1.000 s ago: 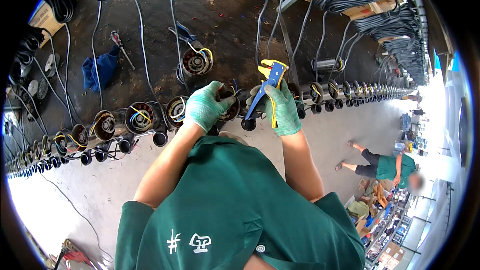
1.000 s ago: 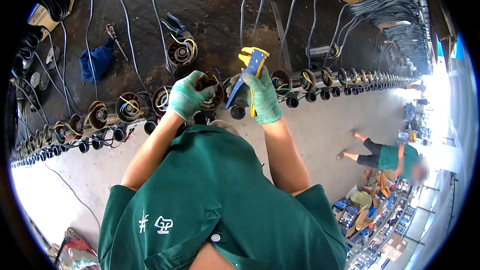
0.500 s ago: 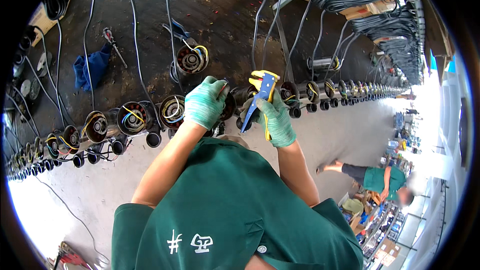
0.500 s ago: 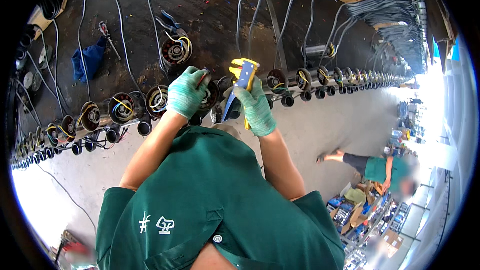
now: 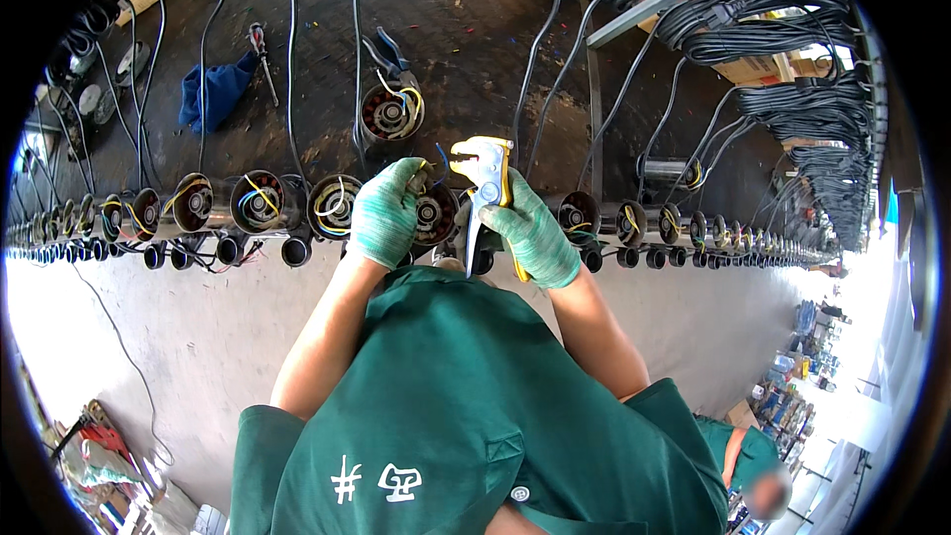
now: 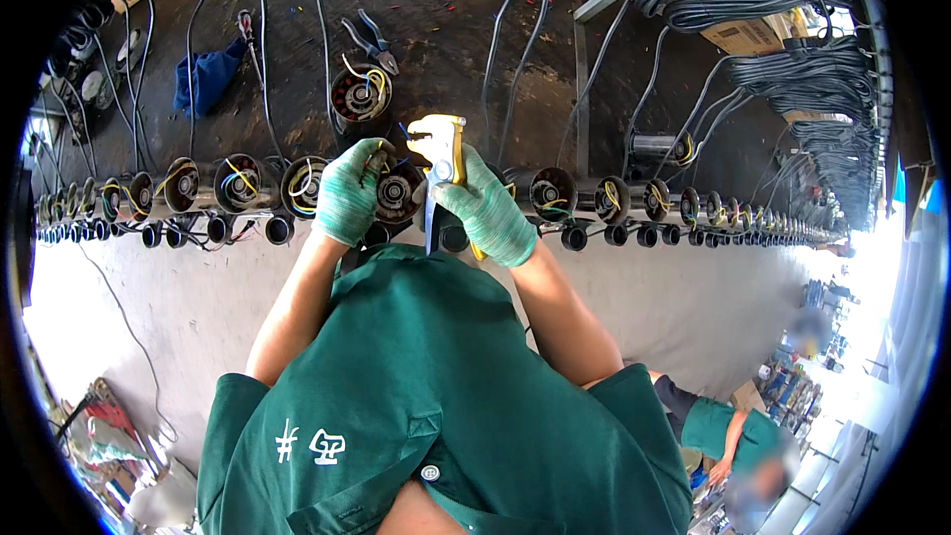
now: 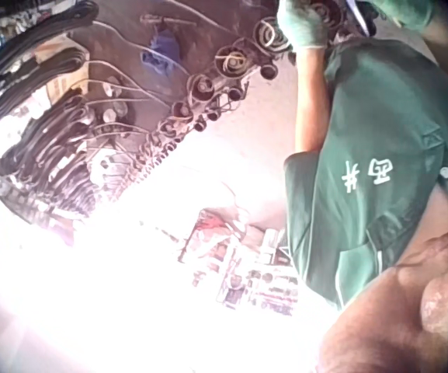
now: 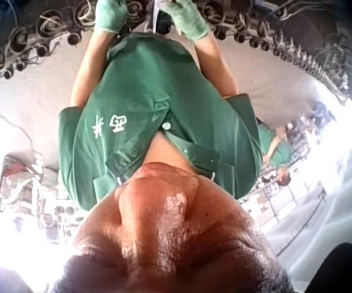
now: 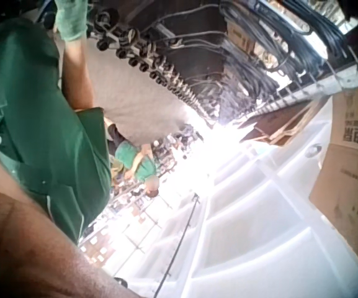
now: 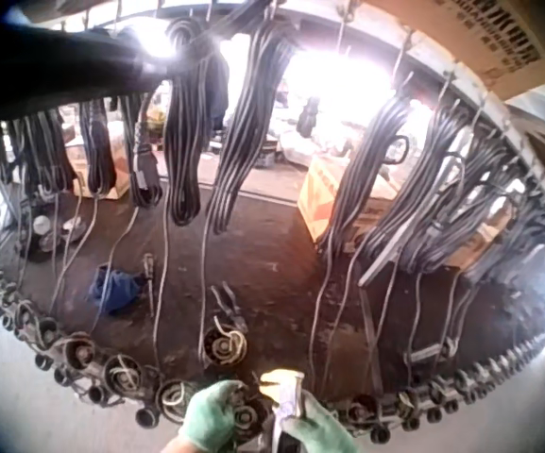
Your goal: The person uses a yellow and blue crimping tool to secure electrical wires into the terminals of cylindrical metal components arranged in a row on a workbench. The person systematically moves from one component to the next, stripping and crimping wires throughout the clip.
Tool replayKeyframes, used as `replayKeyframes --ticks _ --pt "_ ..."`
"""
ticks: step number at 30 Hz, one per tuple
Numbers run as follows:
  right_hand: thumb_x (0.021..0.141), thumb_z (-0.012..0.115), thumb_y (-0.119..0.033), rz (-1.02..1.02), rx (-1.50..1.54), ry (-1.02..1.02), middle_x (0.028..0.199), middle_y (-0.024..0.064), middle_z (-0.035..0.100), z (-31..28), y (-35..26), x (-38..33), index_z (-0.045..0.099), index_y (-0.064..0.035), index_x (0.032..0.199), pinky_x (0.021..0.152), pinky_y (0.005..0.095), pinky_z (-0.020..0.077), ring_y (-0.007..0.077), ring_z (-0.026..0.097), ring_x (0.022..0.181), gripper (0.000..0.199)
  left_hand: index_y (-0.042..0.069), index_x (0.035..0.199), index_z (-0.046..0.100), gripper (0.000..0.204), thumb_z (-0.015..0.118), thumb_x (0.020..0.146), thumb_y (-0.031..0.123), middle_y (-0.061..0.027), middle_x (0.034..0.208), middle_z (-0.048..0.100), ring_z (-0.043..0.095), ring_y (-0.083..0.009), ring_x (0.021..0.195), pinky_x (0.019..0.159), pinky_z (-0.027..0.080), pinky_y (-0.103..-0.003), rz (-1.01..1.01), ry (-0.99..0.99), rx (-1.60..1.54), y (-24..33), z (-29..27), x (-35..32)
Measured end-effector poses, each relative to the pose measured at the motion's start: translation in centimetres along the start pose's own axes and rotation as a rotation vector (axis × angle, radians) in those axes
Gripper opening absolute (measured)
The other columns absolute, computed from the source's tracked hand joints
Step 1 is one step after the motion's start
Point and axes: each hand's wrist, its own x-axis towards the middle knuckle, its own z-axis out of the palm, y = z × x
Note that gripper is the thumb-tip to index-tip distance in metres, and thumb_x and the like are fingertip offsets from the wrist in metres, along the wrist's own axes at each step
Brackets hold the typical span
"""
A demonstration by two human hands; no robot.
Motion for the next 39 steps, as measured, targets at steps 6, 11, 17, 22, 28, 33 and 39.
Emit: replayKeyframes --ticks 6,11,17,22,28,33,39 --pt "0.105 0.064 -0.014 0.113 0.109 -0.083 0.128 -0.0024 0.056 -0.1 -1.6 -0.1 0.041 -0.0075 0.162 0.105 0.03 0.0444 0.0087 0.05 0.109 0.062 0.005 0.12 0.072 0.021 0.064 0.101 0.004 -0.0208 0.11 0.076 0.074 -0.0397 0.098 0.081 0.059 -0.042 -0.017 -0.006 -0.088 -0.3 0.5 -0.2" --pt "0.106 0.064 -0.016 0.109 -0.008 -0.053 0.127 -0.0007 0.058 -0.8 0.3 0.0 0.046 -0.0075 0.158 0.108 0.0326 0.0446 0.011 0.055 0.116 0.056 0.007 0.119 0.073 0.019 0.066 0.102 0.013 -0.0193 0.109 0.076 0.073 -0.041 0.098 0.08 0.059 -0.046 -0.052 -0.135 0.167 1.2 -0.4 0.3" --pt "0.107 0.063 -0.017 0.163 -0.006 -0.075 0.12 0.002 0.063 -1.0 -0.2 0.2 0.05 -0.0074 0.153 0.099 0.0329 0.0513 0.0138 0.063 0.107 0.049 0.008 0.117 0.073 0.019 0.068 0.1 0.016 -0.0145 0.108 0.075 0.072 -0.0403 0.093 0.078 0.059 -0.048 0.16 -0.046 0.142 0.4 -0.3 0.3" --pt "0.108 0.062 -0.019 0.167 -0.134 -0.05 0.12 0.003 0.064 -0.8 -1.4 -0.2 0.051 -0.0067 0.152 0.095 0.0319 0.0531 0.0128 0.062 0.104 0.048 0.01 0.116 0.073 0.022 0.071 0.095 0.013 -0.0116 0.106 0.074 0.073 -0.0375 0.091 0.077 0.059 -0.047 0.197 -0.034 0.194 0.6 -0.3 0.0" --pt "0.11 0.059 -0.026 0.06 -0.371 -0.063 0.115 0.006 0.063 -0.8 -1.4 0.0 0.047 -0.0072 0.154 0.083 0.0293 0.056 0.0103 0.061 0.094 0.049 0.009 0.113 0.074 0.019 0.072 0.094 0.012 -0.0123 0.104 0.074 0.073 -0.038 0.089 0.073 0.058 -0.046 0.25 -0.084 0.276 0.9 -0.8 0.3" --pt "0.111 0.057 -0.032 0.343 -0.208 0.049 0.112 0.0048 0.063 0.4 -1.9 0.1 0.047 -0.0094 0.154 0.078 0.0263 0.0543 0.0068 0.06 0.09 0.049 0.008 0.111 0.074 0.017 0.072 0.096 0.014 -0.0144 0.101 0.075 0.073 -0.039 0.088 0.073 0.058 -0.047 0.224 -0.084 0.259 1.4 -1.0 0.7" --pt "0.103 0.063 -0.021 -0.003 0.188 0.102 0.104 0.0168 0.07 0.2 -0.2 1.2 0.039 -0.0102 0.159 0.078 0.047 0.065 0.032 0.075 0.085 0.061 0.01 0.111 0.073 0.015 0.067 0.101 0.02 -0.0174 0.097 0.075 0.072 -0.0414 0.087 0.074 0.058 -0.049 0.177 0.004 0.204 0.2 0.2 1.4"
